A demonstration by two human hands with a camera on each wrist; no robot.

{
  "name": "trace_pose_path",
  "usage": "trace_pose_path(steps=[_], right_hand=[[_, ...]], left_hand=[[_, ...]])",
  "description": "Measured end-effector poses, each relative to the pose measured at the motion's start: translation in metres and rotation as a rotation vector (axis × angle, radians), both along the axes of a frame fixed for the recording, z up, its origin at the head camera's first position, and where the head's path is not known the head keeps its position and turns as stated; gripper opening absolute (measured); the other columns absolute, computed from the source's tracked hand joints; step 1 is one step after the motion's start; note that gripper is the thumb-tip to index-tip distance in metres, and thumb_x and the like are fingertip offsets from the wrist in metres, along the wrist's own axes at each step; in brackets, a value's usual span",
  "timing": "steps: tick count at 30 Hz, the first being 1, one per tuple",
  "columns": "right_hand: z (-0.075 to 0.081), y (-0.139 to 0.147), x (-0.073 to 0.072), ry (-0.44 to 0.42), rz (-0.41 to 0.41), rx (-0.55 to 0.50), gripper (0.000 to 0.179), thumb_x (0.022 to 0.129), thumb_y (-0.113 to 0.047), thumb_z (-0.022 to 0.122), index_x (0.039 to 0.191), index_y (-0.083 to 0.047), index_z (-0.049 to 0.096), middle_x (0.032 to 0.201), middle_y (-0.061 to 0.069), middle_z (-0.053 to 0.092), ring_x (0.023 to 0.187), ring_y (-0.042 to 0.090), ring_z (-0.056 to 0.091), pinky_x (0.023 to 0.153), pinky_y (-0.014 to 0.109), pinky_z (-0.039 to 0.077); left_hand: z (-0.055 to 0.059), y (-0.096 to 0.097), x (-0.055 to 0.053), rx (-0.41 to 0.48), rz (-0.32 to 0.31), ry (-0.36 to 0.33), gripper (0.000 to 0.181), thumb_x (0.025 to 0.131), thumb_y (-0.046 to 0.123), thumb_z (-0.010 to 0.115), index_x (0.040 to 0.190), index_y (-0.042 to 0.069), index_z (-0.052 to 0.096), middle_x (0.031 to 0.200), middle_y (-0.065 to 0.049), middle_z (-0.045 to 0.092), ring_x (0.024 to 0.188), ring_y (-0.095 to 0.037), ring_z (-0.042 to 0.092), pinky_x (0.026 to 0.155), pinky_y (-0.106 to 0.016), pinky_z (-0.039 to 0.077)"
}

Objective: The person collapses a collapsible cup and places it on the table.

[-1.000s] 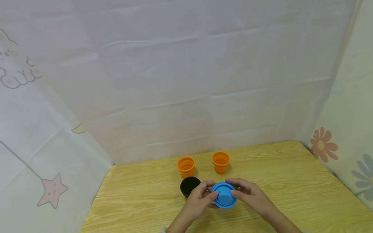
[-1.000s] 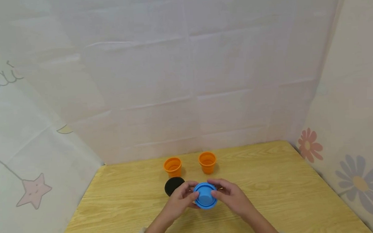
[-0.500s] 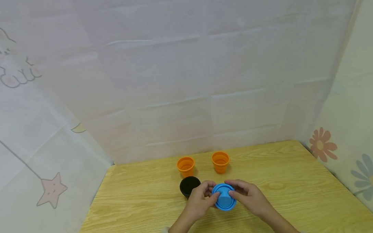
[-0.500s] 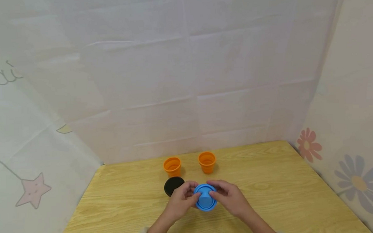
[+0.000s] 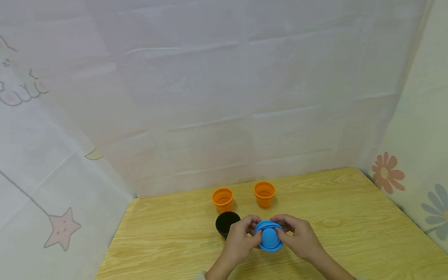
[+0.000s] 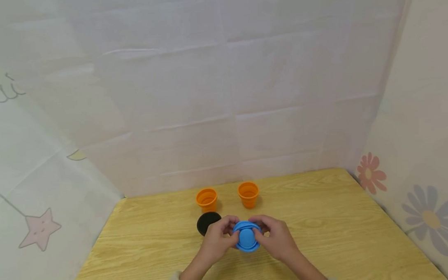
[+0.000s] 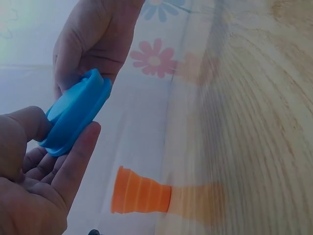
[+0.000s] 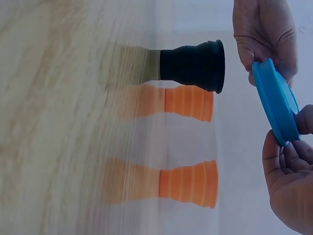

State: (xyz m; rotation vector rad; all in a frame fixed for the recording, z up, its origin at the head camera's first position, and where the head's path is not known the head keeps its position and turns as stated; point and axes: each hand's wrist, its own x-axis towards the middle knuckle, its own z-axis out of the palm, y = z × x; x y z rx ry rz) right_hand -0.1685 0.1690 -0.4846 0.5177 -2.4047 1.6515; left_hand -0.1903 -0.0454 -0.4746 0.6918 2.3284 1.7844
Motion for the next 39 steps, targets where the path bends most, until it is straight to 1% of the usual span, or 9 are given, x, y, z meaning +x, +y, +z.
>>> trace_pose_path(steps=[2,6,9,11,15,18,22,35,39], right_hand=[[0.0,0.001,-0.001,-0.036,0.004,-0.031,0.024,0.095,-0.01,0.072,0.118,-0.004,0.07,0.101,0.004,0.074,0.086,0.009,0.068,0.072,0.025,0.059],[0.0,0.005,-0.002,-0.156,0.027,-0.104,0.033,0.096,-0.017,0.071,0.124,0.0,0.067,0.112,0.012,0.072,0.095,0.011,0.069,0.079,0.024,0.059],[0.0,0.008,-0.004,-0.247,0.046,-0.138,0.039,0.098,-0.024,0.069,0.13,-0.001,0.064,0.119,0.014,0.07,0.096,0.013,0.068,0.078,0.027,0.06],[-0.001,0.009,-0.006,-0.31,0.063,-0.159,0.044,0.1,-0.028,0.066,0.135,-0.002,0.062,0.122,0.015,0.068,0.094,0.016,0.068,0.076,0.03,0.06],[-0.001,0.012,-0.008,-0.431,0.115,-0.239,0.051,0.102,-0.033,0.062,0.141,0.0,0.056,0.127,0.016,0.066,0.092,0.023,0.069,0.074,0.037,0.062],[0.0,0.013,-0.008,-0.477,0.153,-0.275,0.054,0.102,-0.032,0.063,0.142,0.003,0.052,0.127,0.017,0.066,0.098,0.027,0.069,0.078,0.039,0.062],[0.002,0.014,-0.008,-0.492,0.176,-0.269,0.054,0.1,-0.027,0.066,0.142,0.003,0.05,0.124,0.016,0.065,0.1,0.029,0.068,0.079,0.04,0.061],[0.007,0.015,-0.007,-0.511,0.164,-0.263,0.056,0.099,-0.026,0.067,0.141,0.007,0.048,0.122,0.015,0.066,0.098,0.026,0.068,0.078,0.04,0.061],[0.007,0.014,-0.007,-0.53,0.126,-0.264,0.056,0.101,-0.035,0.062,0.141,0.003,0.051,0.122,0.013,0.066,0.099,0.026,0.066,0.079,0.041,0.061]], left_hand=[[0.001,-0.001,0.0,0.007,-0.008,-0.004,0.02,0.094,0.006,0.068,0.114,0.005,0.066,0.094,-0.004,0.068,0.075,-0.007,0.063,0.061,-0.029,0.061],[-0.001,-0.003,-0.002,0.039,-0.035,-0.081,0.023,0.098,0.014,0.066,0.119,0.004,0.065,0.1,-0.003,0.068,0.083,-0.01,0.066,0.068,-0.028,0.061],[-0.003,-0.005,-0.004,0.134,-0.094,-0.198,0.031,0.101,0.018,0.065,0.127,0.002,0.061,0.106,-0.007,0.068,0.091,-0.015,0.068,0.075,-0.034,0.062],[-0.004,-0.007,-0.005,0.22,-0.143,-0.293,0.038,0.101,0.019,0.064,0.133,-0.001,0.057,0.111,-0.011,0.066,0.095,-0.02,0.069,0.077,-0.043,0.062],[-0.004,-0.01,-0.006,0.291,-0.2,-0.39,0.047,0.1,0.022,0.067,0.137,-0.003,0.052,0.117,-0.014,0.065,0.1,-0.022,0.069,0.083,-0.049,0.06],[-0.003,-0.012,-0.006,0.288,-0.195,-0.402,0.047,0.1,0.022,0.067,0.136,-0.004,0.052,0.115,-0.014,0.064,0.099,-0.021,0.069,0.083,-0.049,0.06],[-0.003,-0.012,-0.005,0.286,-0.176,-0.411,0.045,0.1,0.021,0.067,0.135,-0.004,0.052,0.114,-0.014,0.064,0.097,-0.021,0.069,0.083,-0.05,0.06],[-0.003,-0.009,-0.004,0.267,-0.169,-0.434,0.045,0.097,0.013,0.069,0.135,-0.004,0.052,0.115,-0.014,0.062,0.098,-0.02,0.067,0.083,-0.046,0.061],[-0.003,-0.008,-0.004,0.278,-0.152,-0.424,0.044,0.097,0.012,0.069,0.135,-0.003,0.053,0.113,-0.012,0.061,0.096,-0.02,0.066,0.081,-0.048,0.061]])
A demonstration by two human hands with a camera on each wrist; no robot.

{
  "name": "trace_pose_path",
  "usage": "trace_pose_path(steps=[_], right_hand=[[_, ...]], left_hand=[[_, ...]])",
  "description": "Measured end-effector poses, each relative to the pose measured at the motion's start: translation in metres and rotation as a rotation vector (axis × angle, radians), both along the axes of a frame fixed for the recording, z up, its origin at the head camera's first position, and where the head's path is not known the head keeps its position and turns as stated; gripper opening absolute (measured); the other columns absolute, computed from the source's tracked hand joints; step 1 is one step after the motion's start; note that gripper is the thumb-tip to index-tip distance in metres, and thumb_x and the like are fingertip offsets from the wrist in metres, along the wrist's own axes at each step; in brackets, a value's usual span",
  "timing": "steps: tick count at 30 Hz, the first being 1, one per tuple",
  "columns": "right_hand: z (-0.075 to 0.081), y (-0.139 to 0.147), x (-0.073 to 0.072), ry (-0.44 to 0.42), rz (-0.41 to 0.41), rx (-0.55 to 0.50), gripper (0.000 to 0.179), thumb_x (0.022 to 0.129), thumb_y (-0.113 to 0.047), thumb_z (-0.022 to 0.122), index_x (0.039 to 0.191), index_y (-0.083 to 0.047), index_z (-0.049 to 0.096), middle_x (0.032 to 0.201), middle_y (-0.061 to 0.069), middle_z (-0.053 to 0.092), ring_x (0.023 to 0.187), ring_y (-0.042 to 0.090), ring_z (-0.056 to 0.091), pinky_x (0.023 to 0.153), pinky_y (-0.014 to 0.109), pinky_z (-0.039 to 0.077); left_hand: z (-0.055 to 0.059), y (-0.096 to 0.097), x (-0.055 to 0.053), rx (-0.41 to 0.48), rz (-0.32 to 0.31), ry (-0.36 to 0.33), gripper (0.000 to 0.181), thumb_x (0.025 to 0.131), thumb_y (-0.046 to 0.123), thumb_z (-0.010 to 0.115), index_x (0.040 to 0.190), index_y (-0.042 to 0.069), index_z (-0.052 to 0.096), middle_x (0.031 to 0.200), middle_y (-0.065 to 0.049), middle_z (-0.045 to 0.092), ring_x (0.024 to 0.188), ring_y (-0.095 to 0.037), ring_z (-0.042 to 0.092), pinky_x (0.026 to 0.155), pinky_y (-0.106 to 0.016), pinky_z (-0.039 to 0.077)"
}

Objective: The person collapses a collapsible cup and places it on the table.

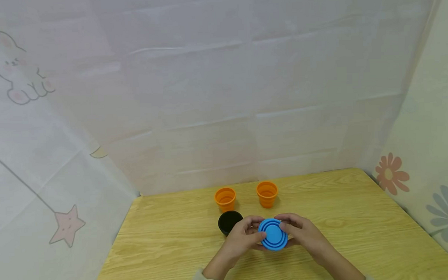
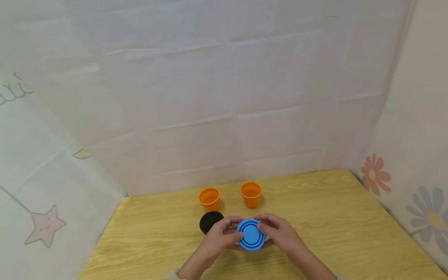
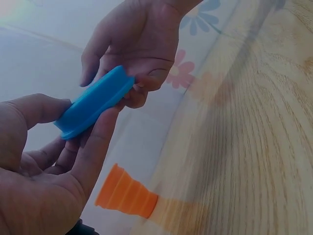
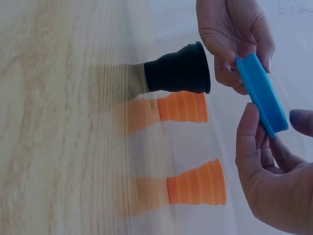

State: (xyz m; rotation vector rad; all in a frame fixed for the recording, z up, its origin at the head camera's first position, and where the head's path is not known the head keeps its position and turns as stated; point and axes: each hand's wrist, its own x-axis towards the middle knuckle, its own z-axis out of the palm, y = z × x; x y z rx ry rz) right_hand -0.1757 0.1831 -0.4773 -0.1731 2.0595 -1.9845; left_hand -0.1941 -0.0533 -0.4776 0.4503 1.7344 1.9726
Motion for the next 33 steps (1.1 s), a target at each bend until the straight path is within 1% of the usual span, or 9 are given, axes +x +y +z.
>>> trace_pose_path(steps=[3,7,10,13,17,21,25,30,33], right_hand=[[0.001,0.001,0.0,-0.036,-0.03,-0.005,0.059,0.102,-0.047,0.056,0.14,-0.001,0.056,0.117,0.01,0.068,0.098,0.025,0.065,0.08,0.04,0.061],[0.0,0.003,-0.001,-0.068,-0.023,-0.037,0.064,0.102,-0.056,0.051,0.136,-0.002,0.06,0.113,0.009,0.069,0.098,0.025,0.064,0.081,0.041,0.061],[-0.001,0.005,-0.002,-0.093,-0.016,-0.053,0.065,0.102,-0.057,0.05,0.132,0.0,0.061,0.111,0.007,0.07,0.097,0.024,0.066,0.081,0.041,0.061],[-0.001,0.006,-0.003,-0.127,-0.016,-0.058,0.064,0.102,-0.056,0.05,0.129,0.0,0.062,0.106,0.006,0.069,0.094,0.022,0.067,0.081,0.041,0.061],[-0.001,0.007,-0.003,-0.157,-0.002,-0.077,0.062,0.103,-0.055,0.049,0.124,0.001,0.062,0.101,0.006,0.069,0.09,0.021,0.069,0.082,0.04,0.061],[-0.002,0.008,-0.004,-0.169,0.029,-0.104,0.059,0.104,-0.054,0.049,0.12,0.001,0.064,0.1,0.006,0.069,0.086,0.019,0.07,0.083,0.038,0.061],[-0.003,0.01,-0.004,-0.178,0.058,-0.118,0.058,0.104,-0.053,0.048,0.122,0.0,0.065,0.104,0.008,0.069,0.088,0.02,0.071,0.085,0.039,0.061],[-0.005,0.012,-0.004,-0.164,0.084,-0.135,0.057,0.105,-0.05,0.048,0.126,0.001,0.062,0.108,0.01,0.068,0.09,0.022,0.072,0.086,0.04,0.061],[-0.005,0.012,-0.004,-0.162,0.091,-0.148,0.057,0.105,-0.05,0.048,0.128,0.002,0.06,0.107,0.009,0.069,0.09,0.021,0.072,0.086,0.039,0.061]], left_hand=[[0.0,0.0,0.0,0.005,0.014,0.011,0.043,0.096,0.01,0.07,0.134,-0.002,0.054,0.111,-0.012,0.06,0.095,-0.02,0.065,0.081,-0.048,0.061],[-0.001,0.0,-0.002,-0.033,0.047,0.078,0.04,0.093,0.008,0.072,0.131,0.002,0.058,0.109,-0.009,0.06,0.096,-0.019,0.06,0.08,-0.039,0.062],[-0.002,-0.001,-0.003,-0.091,0.073,0.167,0.037,0.092,0.011,0.074,0.127,0.006,0.062,0.108,-0.006,0.062,0.097,-0.02,0.059,0.082,-0.03,0.057],[-0.002,0.0,-0.003,-0.135,0.089,0.235,0.034,0.091,0.014,0.075,0.123,0.009,0.065,0.108,-0.004,0.064,0.099,-0.021,0.059,0.086,-0.031,0.052],[-0.001,0.001,-0.003,-0.158,0.105,0.272,0.03,0.092,0.014,0.075,0.121,0.012,0.066,0.111,-0.003,0.066,0.104,-0.022,0.059,0.091,-0.035,0.049],[0.0,0.003,-0.001,-0.145,0.102,0.296,0.027,0.093,0.01,0.073,0.119,0.011,0.067,0.115,-0.004,0.065,0.108,-0.02,0.058,0.093,-0.031,0.053],[-0.002,0.005,0.001,-0.106,0.085,0.349,0.024,0.094,0.005,0.071,0.117,0.009,0.067,0.118,-0.006,0.062,0.111,-0.019,0.056,0.096,-0.027,0.054],[-0.008,0.008,-0.001,-0.105,0.076,0.484,0.019,0.095,0.008,0.07,0.114,0.012,0.07,0.117,-0.008,0.061,0.112,-0.015,0.057,0.102,-0.03,0.051],[-0.009,0.01,0.0,-0.143,0.087,0.598,0.016,0.096,0.009,0.07,0.111,0.013,0.072,0.113,-0.007,0.062,0.109,-0.014,0.058,0.102,-0.03,0.051]])
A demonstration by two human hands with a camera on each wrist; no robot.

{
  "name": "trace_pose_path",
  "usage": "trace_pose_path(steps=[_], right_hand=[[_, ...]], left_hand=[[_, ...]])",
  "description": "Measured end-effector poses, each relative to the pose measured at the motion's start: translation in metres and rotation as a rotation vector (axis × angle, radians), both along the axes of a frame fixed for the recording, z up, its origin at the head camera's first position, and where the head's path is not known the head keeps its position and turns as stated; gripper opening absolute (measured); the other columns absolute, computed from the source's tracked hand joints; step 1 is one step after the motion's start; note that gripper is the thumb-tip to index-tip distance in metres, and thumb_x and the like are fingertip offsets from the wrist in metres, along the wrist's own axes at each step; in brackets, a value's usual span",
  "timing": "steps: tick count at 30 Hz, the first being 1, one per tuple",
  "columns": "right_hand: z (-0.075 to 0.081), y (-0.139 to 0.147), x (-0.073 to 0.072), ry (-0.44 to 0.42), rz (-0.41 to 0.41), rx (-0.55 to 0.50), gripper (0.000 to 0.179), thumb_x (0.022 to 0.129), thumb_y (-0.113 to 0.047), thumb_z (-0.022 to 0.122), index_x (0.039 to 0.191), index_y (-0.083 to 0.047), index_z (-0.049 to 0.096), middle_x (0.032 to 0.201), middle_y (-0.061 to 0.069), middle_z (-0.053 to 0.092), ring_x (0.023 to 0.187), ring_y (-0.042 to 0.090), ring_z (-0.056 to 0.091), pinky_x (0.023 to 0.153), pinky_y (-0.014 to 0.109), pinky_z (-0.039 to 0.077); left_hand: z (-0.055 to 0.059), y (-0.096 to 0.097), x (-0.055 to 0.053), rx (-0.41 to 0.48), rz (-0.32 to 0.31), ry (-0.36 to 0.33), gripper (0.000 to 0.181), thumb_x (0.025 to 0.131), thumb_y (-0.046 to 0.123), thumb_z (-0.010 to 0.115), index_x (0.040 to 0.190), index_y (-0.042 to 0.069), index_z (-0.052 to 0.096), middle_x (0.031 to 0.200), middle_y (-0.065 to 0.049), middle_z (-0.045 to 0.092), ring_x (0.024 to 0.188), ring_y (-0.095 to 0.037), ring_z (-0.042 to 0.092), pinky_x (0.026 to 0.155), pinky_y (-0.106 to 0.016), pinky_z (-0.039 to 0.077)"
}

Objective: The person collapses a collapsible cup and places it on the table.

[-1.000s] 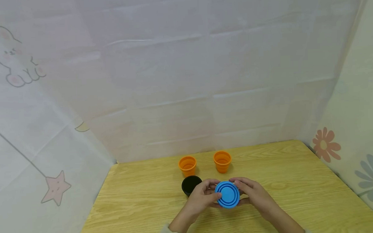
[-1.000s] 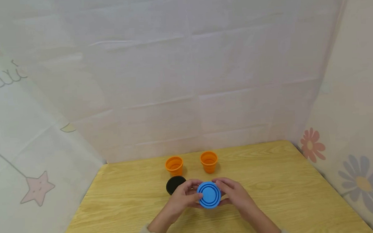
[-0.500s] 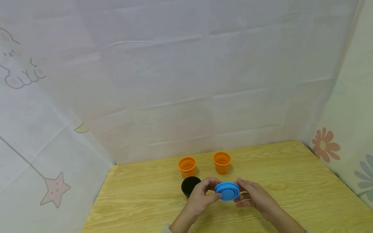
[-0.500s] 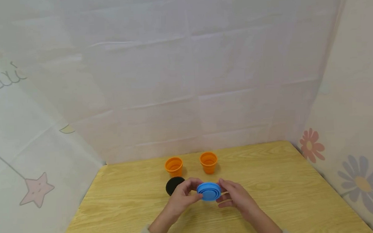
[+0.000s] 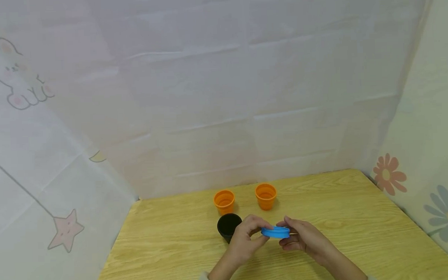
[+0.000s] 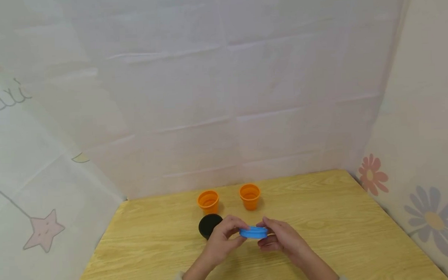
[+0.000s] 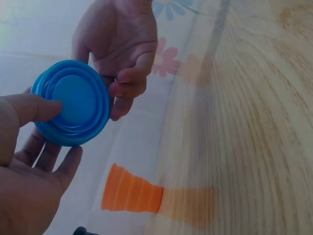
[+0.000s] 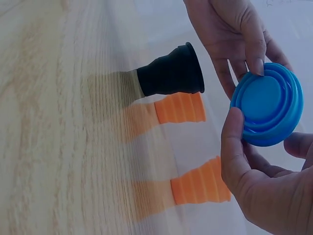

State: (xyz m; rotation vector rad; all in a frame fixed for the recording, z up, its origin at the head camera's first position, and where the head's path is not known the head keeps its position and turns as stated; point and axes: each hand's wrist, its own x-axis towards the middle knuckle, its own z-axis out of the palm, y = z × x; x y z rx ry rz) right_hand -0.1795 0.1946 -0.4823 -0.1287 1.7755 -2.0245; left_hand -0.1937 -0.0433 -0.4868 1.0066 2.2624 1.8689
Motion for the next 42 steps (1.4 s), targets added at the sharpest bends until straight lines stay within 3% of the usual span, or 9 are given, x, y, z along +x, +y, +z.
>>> trace_pose_path(steps=[6,13,16,20,25,29,35,39,42], right_hand=[[0.002,0.001,0.0,-0.013,0.018,-0.039,0.055,0.107,-0.045,0.046,0.133,0.004,0.056,0.108,0.007,0.07,0.093,0.021,0.072,0.085,0.039,0.061],[0.003,0.004,0.001,-0.023,-0.001,-0.069,0.049,0.108,-0.033,0.046,0.138,0.005,0.051,0.118,0.012,0.066,0.101,0.025,0.071,0.085,0.04,0.061],[0.003,0.004,0.0,-0.024,-0.018,-0.068,0.045,0.107,-0.027,0.048,0.139,0.005,0.049,0.12,0.012,0.066,0.104,0.026,0.071,0.086,0.042,0.06],[0.003,0.006,0.0,-0.021,-0.037,-0.053,0.044,0.104,-0.022,0.052,0.14,0.004,0.05,0.119,0.011,0.067,0.104,0.027,0.071,0.087,0.046,0.06],[0.001,0.009,-0.001,-0.008,-0.043,-0.041,0.042,0.103,-0.018,0.054,0.139,0.002,0.052,0.117,0.009,0.066,0.1,0.026,0.07,0.086,0.048,0.06],[0.0,0.011,-0.002,-0.003,-0.04,-0.044,0.041,0.102,-0.016,0.054,0.139,0.002,0.052,0.117,0.009,0.067,0.099,0.025,0.07,0.085,0.048,0.06],[0.002,0.013,-0.005,0.004,-0.058,-0.04,0.042,0.102,-0.015,0.053,0.14,0.002,0.051,0.12,0.008,0.066,0.1,0.024,0.068,0.086,0.049,0.06],[0.003,0.015,-0.008,0.018,-0.077,-0.037,0.042,0.101,-0.013,0.053,0.14,0.002,0.051,0.122,0.008,0.065,0.102,0.024,0.068,0.087,0.049,0.059],[0.002,0.016,-0.01,0.02,-0.087,-0.038,0.041,0.101,-0.013,0.053,0.14,0.001,0.052,0.123,0.007,0.065,0.102,0.024,0.068,0.087,0.049,0.059]], left_hand=[[-0.005,0.003,0.002,-0.108,0.057,0.235,0.018,0.094,0.006,0.071,0.105,0.02,0.075,0.111,0.003,0.062,0.106,-0.013,0.058,0.095,-0.033,0.053],[-0.011,0.005,0.002,-0.182,0.065,0.538,0.024,0.09,-0.003,0.073,0.099,0.019,0.075,0.114,0.0,0.06,0.112,-0.018,0.056,0.097,-0.033,0.053],[-0.012,0.005,0.002,-0.218,0.081,0.616,0.024,0.089,-0.002,0.074,0.097,0.021,0.075,0.116,-0.001,0.06,0.116,-0.018,0.054,0.1,-0.035,0.052],[-0.013,0.005,0.002,-0.247,0.088,0.633,0.025,0.089,-0.001,0.074,0.096,0.023,0.074,0.124,-0.003,0.061,0.12,-0.019,0.051,0.098,-0.041,0.053],[-0.012,0.004,0.002,-0.266,0.07,0.556,0.024,0.091,0.0,0.073,0.097,0.023,0.074,0.137,-0.004,0.057,0.128,-0.022,0.049,0.098,-0.041,0.054],[-0.011,0.004,0.001,-0.284,0.062,0.473,0.029,0.091,0.0,0.073,0.108,0.023,0.071,0.144,-0.003,0.053,0.131,-0.025,0.05,0.1,-0.037,0.053],[-0.011,0.004,0.001,-0.176,0.057,0.135,0.048,0.093,0.0,0.069,0.135,0.02,0.057,0.146,-0.005,0.049,0.128,-0.026,0.055,0.094,-0.028,0.056],[-0.01,0.006,0.002,-0.057,0.053,-0.125,0.048,0.098,0.007,0.064,0.143,0.015,0.05,0.145,-0.01,0.05,0.122,-0.025,0.059,0.091,-0.025,0.056],[-0.008,0.009,0.003,0.027,0.042,-0.268,0.046,0.101,0.01,0.06,0.145,0.009,0.046,0.145,-0.015,0.049,0.118,-0.025,0.059,0.09,-0.029,0.057]])
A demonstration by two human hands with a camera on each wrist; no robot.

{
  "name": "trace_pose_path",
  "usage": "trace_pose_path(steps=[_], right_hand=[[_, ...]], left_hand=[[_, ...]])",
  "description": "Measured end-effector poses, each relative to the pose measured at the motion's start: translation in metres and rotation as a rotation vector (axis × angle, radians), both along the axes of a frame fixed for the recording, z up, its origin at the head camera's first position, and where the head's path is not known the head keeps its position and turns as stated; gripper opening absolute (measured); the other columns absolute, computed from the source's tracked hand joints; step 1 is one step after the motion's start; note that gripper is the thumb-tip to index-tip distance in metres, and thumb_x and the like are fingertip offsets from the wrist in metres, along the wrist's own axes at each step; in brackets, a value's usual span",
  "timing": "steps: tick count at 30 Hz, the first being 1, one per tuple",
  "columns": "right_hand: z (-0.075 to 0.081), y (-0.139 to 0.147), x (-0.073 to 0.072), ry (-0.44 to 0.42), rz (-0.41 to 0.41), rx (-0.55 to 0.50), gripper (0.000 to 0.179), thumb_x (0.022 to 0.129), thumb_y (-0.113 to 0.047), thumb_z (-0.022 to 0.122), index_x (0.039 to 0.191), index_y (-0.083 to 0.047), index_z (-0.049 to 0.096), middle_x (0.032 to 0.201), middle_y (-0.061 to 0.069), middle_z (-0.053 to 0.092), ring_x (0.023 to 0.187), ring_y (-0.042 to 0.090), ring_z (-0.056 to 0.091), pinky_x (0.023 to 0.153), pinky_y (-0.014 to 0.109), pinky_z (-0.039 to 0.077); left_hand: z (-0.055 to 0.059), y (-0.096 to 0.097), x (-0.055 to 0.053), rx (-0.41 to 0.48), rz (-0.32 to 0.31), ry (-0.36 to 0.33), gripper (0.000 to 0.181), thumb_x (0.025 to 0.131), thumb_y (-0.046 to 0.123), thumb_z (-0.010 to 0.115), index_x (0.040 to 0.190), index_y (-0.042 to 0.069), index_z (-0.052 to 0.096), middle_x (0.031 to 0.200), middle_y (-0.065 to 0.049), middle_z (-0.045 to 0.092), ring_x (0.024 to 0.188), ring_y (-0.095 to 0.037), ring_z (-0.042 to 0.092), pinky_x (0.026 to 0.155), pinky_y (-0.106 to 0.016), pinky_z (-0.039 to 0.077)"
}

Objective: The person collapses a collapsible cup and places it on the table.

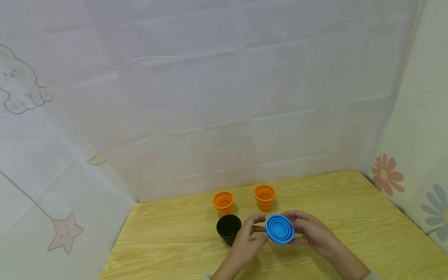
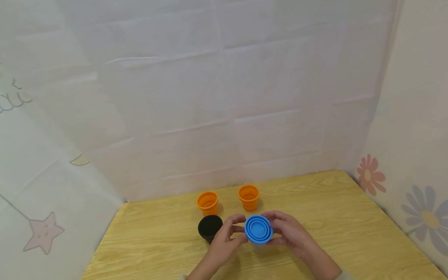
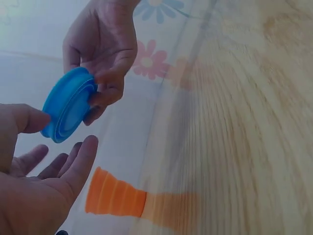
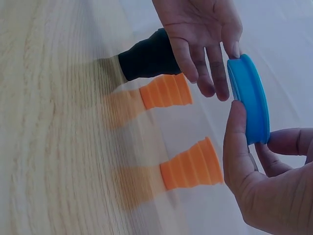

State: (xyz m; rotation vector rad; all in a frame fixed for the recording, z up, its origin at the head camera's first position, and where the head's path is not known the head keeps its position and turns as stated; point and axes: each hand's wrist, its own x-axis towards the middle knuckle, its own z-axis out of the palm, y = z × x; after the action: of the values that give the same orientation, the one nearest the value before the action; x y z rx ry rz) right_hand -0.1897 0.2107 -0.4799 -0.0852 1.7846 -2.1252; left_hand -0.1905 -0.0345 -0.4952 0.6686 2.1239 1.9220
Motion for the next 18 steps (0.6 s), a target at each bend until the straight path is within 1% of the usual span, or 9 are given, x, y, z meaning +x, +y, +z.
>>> trace_pose_path(steps=[4,6,9,12,14,18], right_hand=[[-0.001,0.001,-0.003,0.015,0.005,-0.001,0.04,0.102,-0.012,0.052,0.139,0.001,0.052,0.122,0.008,0.065,0.102,0.025,0.069,0.087,0.05,0.06],[-0.003,0.002,-0.004,0.023,0.01,-0.003,0.04,0.102,-0.012,0.052,0.139,0.002,0.052,0.122,0.008,0.065,0.101,0.025,0.069,0.086,0.05,0.06],[-0.004,0.002,-0.004,0.037,0.02,-0.002,0.041,0.103,-0.012,0.051,0.14,0.003,0.05,0.122,0.009,0.064,0.101,0.024,0.069,0.086,0.05,0.059],[-0.006,0.002,-0.006,0.035,0.018,0.007,0.041,0.103,-0.013,0.051,0.141,0.002,0.05,0.123,0.009,0.064,0.103,0.024,0.068,0.087,0.05,0.059],[-0.007,0.001,-0.008,0.029,0.013,0.016,0.041,0.103,-0.014,0.052,0.141,0.001,0.051,0.123,0.009,0.064,0.103,0.025,0.067,0.087,0.05,0.059],[-0.009,0.001,-0.012,0.024,0.006,0.031,0.042,0.102,-0.015,0.053,0.141,0.001,0.051,0.122,0.01,0.064,0.102,0.025,0.067,0.088,0.049,0.059]], left_hand=[[0.001,0.007,0.001,0.104,-0.007,-0.112,0.048,0.102,0.007,0.058,0.147,0.0,0.041,0.139,-0.018,0.047,0.111,-0.025,0.061,0.087,-0.04,0.06],[0.002,0.01,0.0,0.138,0.004,-0.174,0.049,0.103,0.01,0.058,0.147,-0.001,0.041,0.134,-0.018,0.049,0.106,-0.023,0.062,0.086,-0.044,0.06],[0.003,0.011,-0.002,0.173,0.019,-0.277,0.051,0.104,0.02,0.058,0.148,0.0,0.041,0.127,-0.016,0.051,0.103,-0.022,0.064,0.087,-0.047,0.06],[0.005,0.01,-0.006,0.184,0.02,-0.358,0.056,0.105,0.029,0.057,0.149,-0.001,0.041,0.125,-0.014,0.054,0.104,-0.022,0.064,0.089,-0.044,0.059],[0.006,0.01,-0.007,0.192,0.017,-0.388,0.054,0.105,0.029,0.056,0.147,-0.003,0.043,0.125,-0.014,0.057,0.105,-0.022,0.064,0.089,-0.042,0.059],[0.006,0.012,-0.008,0.199,0.022,-0.412,0.047,0.104,0.024,0.056,0.141,-0.004,0.05,0.122,-0.013,0.062,0.102,-0.02,0.065,0.088,-0.038,0.06]])
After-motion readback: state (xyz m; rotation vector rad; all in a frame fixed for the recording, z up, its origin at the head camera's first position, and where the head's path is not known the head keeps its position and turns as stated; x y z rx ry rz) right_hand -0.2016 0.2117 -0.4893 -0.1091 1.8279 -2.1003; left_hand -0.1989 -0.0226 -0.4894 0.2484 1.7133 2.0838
